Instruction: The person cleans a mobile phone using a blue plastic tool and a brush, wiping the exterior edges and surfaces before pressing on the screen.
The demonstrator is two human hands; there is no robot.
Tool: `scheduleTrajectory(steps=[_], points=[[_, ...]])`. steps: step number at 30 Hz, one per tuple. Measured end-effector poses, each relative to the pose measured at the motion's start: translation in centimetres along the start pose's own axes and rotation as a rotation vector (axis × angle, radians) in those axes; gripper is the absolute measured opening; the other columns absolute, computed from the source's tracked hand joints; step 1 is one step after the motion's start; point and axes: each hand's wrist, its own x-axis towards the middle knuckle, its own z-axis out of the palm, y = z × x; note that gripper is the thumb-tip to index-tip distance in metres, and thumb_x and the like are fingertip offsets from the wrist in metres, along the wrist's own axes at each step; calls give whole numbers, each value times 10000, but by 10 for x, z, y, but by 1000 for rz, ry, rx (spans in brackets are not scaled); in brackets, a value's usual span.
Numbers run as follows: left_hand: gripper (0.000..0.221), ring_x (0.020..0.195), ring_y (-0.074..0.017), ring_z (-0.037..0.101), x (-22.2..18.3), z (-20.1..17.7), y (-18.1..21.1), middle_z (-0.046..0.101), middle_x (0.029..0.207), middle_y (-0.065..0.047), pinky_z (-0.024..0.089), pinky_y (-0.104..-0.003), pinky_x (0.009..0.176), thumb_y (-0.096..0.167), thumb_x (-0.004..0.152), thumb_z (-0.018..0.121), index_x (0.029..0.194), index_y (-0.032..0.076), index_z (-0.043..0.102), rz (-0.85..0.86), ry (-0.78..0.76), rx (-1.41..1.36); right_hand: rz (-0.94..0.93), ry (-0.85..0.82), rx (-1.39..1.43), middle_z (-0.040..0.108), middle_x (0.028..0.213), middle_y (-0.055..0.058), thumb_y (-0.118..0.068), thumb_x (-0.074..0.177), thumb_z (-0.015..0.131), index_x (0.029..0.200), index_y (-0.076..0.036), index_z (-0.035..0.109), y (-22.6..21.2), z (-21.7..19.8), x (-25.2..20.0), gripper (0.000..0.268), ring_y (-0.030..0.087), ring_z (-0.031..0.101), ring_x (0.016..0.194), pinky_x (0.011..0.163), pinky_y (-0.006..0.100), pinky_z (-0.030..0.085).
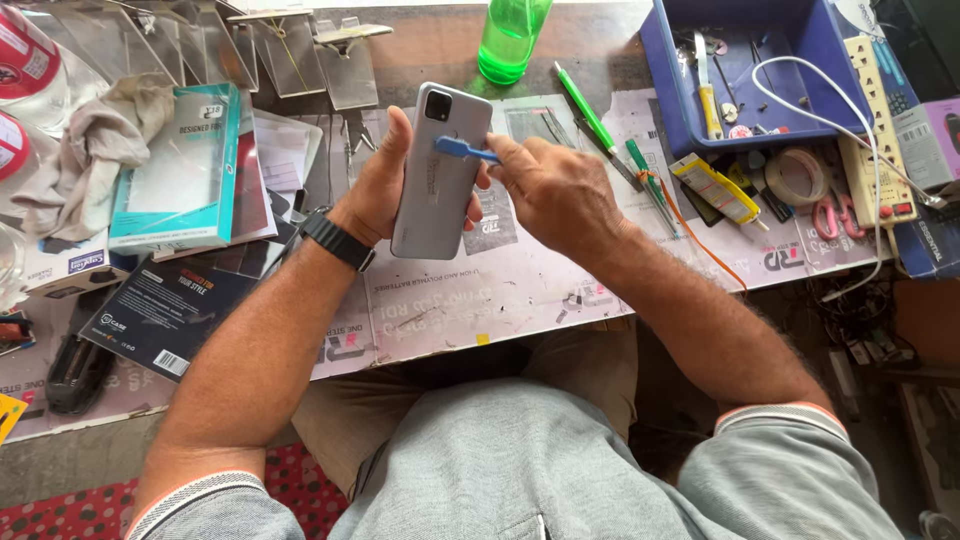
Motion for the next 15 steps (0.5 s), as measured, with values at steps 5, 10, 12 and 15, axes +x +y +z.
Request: scheduleTrajectory(steps=[5, 10, 12, 15], points=[[1049, 886, -311, 731, 1, 0, 1, 648, 1131, -195, 644, -476, 750, 871, 860, 416, 1469, 20, 493, 3, 0, 18, -45, -16, 8, 644, 676, 77, -152, 1002, 686, 1245, -14, 714, -6, 2, 0, 281, 170, 561, 484, 366, 322, 428], [1058, 902, -318, 728, -1, -3, -3, 643, 1143, -201, 637, -476, 776, 868, 871, 430, 1480, 6, 506, -19, -23, -28, -29, 101, 44, 655, 779, 74, -128, 1071, 633, 1161, -41, 680, -3, -3, 1, 133, 187, 614, 625, 508, 349, 478], [1045, 889, -318, 729, 1, -4, -3, 648, 1130, -203, 639, -481, 745, 867, 856, 432, 1462, 17, 491, -22, -7, -4, -43, 123, 50, 653, 791, 76, -146, 1064, 636, 1140, -57, 674, -5, -5, 1, 123, 198, 620, 645, 536, 358, 485], [1050, 890, -313, 729, 3, -4, -6, 647, 1128, -194, 641, -476, 746, 866, 858, 430, 1465, 12, 493, -28, -18, -16, 23, 54, 34, 636, 708, 73, -174, 1042, 669, 1085, -56, 691, -5, -4, 1, 128, 203, 592, 557, 474, 368, 459]])
